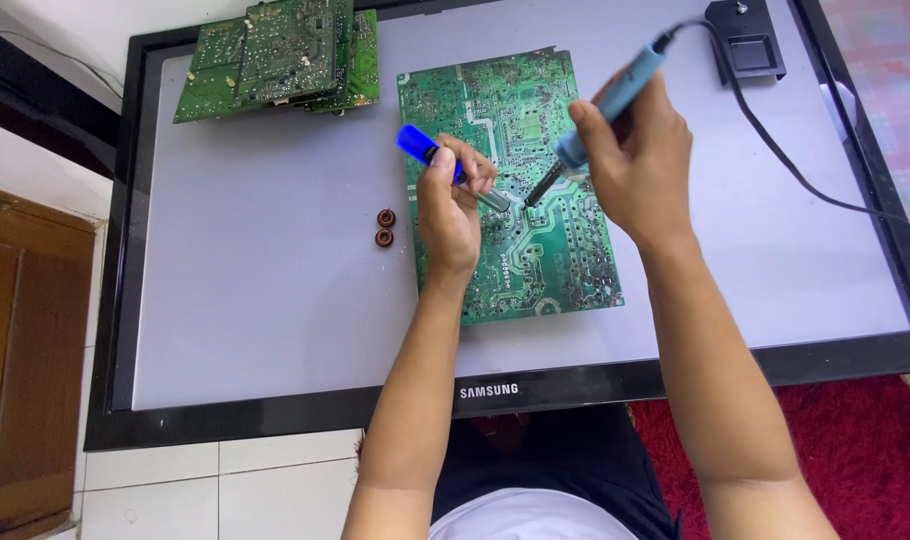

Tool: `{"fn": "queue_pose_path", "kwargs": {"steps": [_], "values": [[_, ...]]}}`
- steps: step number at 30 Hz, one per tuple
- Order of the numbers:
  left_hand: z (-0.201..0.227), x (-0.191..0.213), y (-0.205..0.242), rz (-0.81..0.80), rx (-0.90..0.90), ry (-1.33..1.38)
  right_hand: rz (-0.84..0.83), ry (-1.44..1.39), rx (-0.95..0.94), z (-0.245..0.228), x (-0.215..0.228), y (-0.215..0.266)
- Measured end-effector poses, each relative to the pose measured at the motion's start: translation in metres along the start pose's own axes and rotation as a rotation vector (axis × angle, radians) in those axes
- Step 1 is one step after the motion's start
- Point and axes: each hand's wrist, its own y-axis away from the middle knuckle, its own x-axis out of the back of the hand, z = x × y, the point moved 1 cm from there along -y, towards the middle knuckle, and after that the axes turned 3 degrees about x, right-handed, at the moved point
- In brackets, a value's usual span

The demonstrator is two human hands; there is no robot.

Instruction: Using a soldering iron and a desoldering pump to remove solder from a printed circuit board.

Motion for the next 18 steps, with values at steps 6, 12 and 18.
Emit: {"fn": "queue_pose_path", "kwargs": {"steps": [6,12,18], "values": [[-0.019,0.003,-0.007,-0.029,-0.07,-0.192,0.173,-0.353,0.063,0.055,0.006,0.036],[-0.028,0.002,-0.009,-0.051,-0.056,-0.235,0.229,-0.427,-0.025,0.047,0.025,0.062],[-0.021,-0.009,-0.006,-0.042,0.012,-0.079,0.258,-0.44,-0.12,0.012,0.036,0.066]]}}
